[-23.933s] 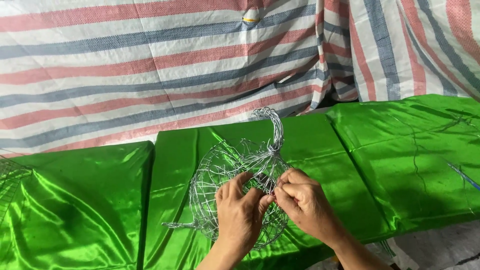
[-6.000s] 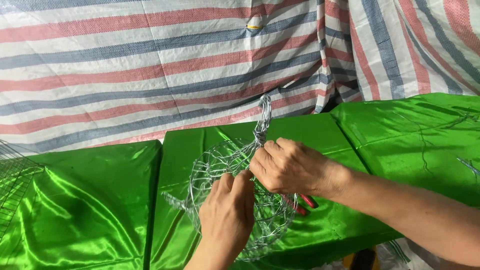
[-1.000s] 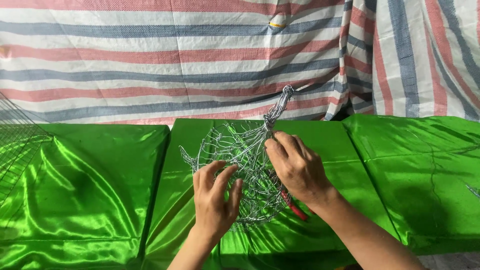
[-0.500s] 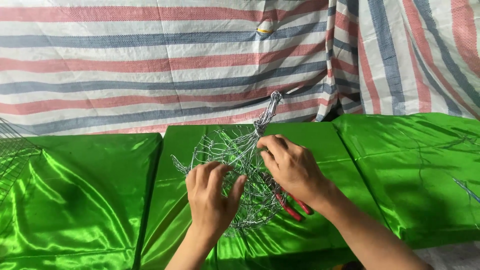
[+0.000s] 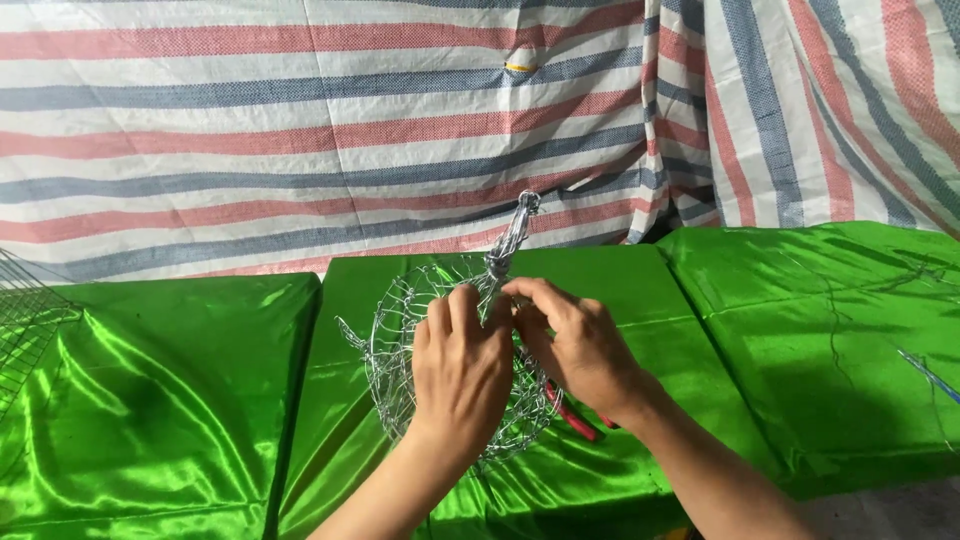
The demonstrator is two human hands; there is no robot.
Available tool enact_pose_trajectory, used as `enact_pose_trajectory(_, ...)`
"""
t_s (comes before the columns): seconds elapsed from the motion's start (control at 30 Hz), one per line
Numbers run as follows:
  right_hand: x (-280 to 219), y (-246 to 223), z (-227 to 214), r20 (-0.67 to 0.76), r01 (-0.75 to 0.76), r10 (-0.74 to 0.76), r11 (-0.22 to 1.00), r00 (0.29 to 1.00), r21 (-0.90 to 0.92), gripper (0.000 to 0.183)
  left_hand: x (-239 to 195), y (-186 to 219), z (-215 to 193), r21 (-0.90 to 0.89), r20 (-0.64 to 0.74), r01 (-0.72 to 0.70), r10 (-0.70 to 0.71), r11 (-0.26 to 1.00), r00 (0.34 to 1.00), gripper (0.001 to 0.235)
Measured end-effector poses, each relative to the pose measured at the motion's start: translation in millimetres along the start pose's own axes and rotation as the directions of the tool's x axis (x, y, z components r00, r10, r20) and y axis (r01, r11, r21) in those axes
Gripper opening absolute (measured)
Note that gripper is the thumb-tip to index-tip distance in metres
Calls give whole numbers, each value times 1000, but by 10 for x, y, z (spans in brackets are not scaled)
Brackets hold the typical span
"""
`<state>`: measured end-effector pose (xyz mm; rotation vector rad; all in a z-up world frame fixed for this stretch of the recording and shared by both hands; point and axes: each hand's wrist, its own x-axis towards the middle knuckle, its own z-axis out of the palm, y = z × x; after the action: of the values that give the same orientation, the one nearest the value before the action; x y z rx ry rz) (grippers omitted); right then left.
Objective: Forming a wire mesh base by hand and using pliers to bend and shape the material.
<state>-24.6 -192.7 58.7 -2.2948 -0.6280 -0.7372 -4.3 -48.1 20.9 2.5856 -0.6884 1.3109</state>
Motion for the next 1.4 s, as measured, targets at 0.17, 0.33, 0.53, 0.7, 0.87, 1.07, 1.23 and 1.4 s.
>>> enact_pose_trajectory(0.17, -10, 12, -2, 10, -30, 30, 996, 1000, 83, 38, 31, -55, 117, 14, -17, -60, 60, 998, 998, 13)
enact_pose_trajectory(0.33, 2, -25, -38, 13, -103, 103, 978, 995, 179, 33, 42, -51, 87, 173, -41, -134, 143, 976, 989, 10)
enact_pose_trajectory(0.53, 32, -96, -50, 35, -77, 72, 983, 997, 168, 33, 55, -69, 104, 158, 29, -160, 157, 974, 987, 12)
enact_pose_trajectory(0.7, -11, -45, -5, 33, -159, 156, 981, 987, 110, 28, 34, -108, 163, 102, 57, -173, 168, 980, 984, 12)
enact_pose_trajectory(0.87, -8, -36, 24, 41, -210, 207, 972, 978, 106, 29, -20, -162, 272, -188, -75, -117, 104, 975, 992, 12)
enact_pose_trajectory(1.07, 26, -27, 74, -2, -211, 213, 969, 977, 129, 18, -83, -218, 428, -353, -242, -144, 59, 925, 969, 5)
enact_pose_trajectory(1.23, 42, 33, 98, 19, -219, 225, 920, 974, 324, 12, -103, -278, 397, -435, -282, -148, 21, 888, 959, 4)
enact_pose_trajectory(1.4, 25, 149, 156, 26, -182, 184, 924, 983, 336, 9, -230, -358, 470, -603, -238, -117, -38, 789, 971, 20)
